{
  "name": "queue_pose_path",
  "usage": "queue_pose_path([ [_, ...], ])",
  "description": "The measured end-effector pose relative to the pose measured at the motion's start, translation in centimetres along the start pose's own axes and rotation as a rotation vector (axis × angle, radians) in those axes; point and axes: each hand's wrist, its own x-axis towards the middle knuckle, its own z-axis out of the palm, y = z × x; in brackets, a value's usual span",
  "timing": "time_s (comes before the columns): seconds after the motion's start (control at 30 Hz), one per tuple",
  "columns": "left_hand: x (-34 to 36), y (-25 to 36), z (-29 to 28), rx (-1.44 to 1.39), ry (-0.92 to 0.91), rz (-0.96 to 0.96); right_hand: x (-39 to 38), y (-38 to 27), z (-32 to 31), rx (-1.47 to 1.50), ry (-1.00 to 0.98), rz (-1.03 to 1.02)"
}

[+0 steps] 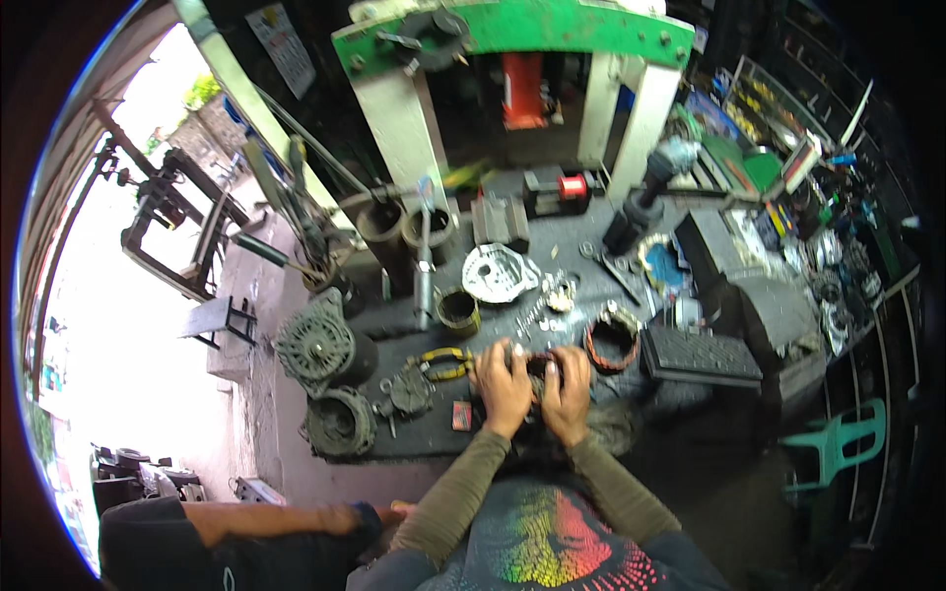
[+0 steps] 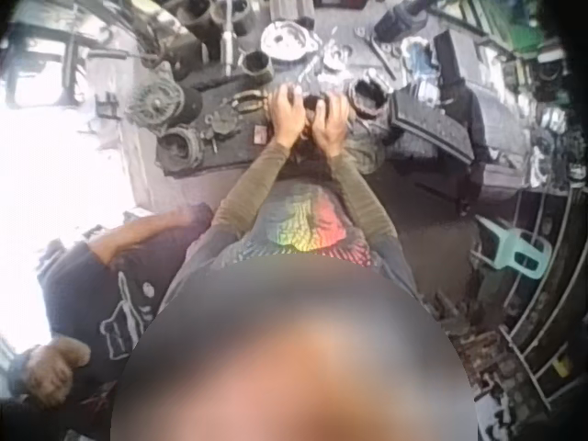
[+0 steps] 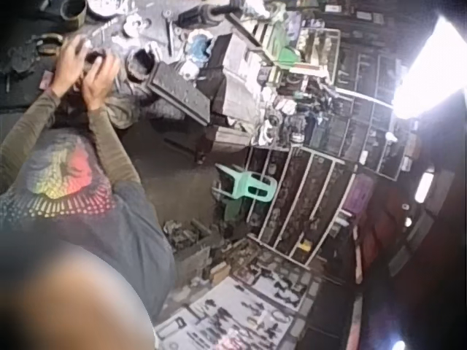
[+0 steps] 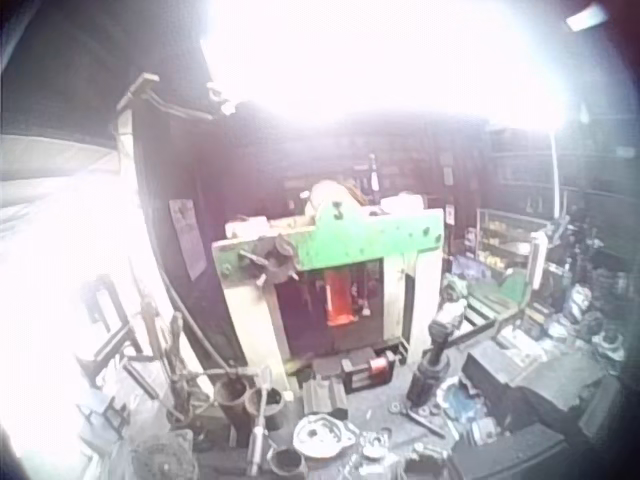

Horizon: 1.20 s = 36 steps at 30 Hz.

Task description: The person works at a cluttered workbench in a workshop, using a hammer and a screwdriver to adjust and clean a cylindrical copper-wound electrical component. They repeatedly tap the component and scrape its interior while another person works nearby.

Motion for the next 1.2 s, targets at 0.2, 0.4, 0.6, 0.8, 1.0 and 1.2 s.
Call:
queue_pose_path([
  [0.2, 0.1, -1.4, -0.2, -0.043, 0.023, 0.024, -0.9, 1.7, -3.4, 0.089, 0.033, 0.18],
  [0.4, -0.2, -3.0, -1.4, -0.108, -0.027, -0.095, -5.1, 4.5, -9.6, 0.108, -0.053, 0.419],
  [0.6, -0.8, -4.1, -1.3, -0.193, 0.027, -0.072, -8.7, 7.2, -9.9, 0.485, -0.185, 0.872],
  [0.8, -0.7, -4.1, -1.2, -0.242, 0.022, -0.098, -8.2, 9.8, -6.2, 0.552, -0.144, 0.868],
  [1.0, -0.5, -3.7, -1.1, -0.305, 0.008, -0.13, -7.8, 11.1, -6.8, 0.634, -0.204, 0.883],
  [1.2, 0.6, -3.5, -1.2, -0.293, -0.082, -0.163, -7.4, 10.9, -7.0, 0.64, -0.203, 0.981],
])
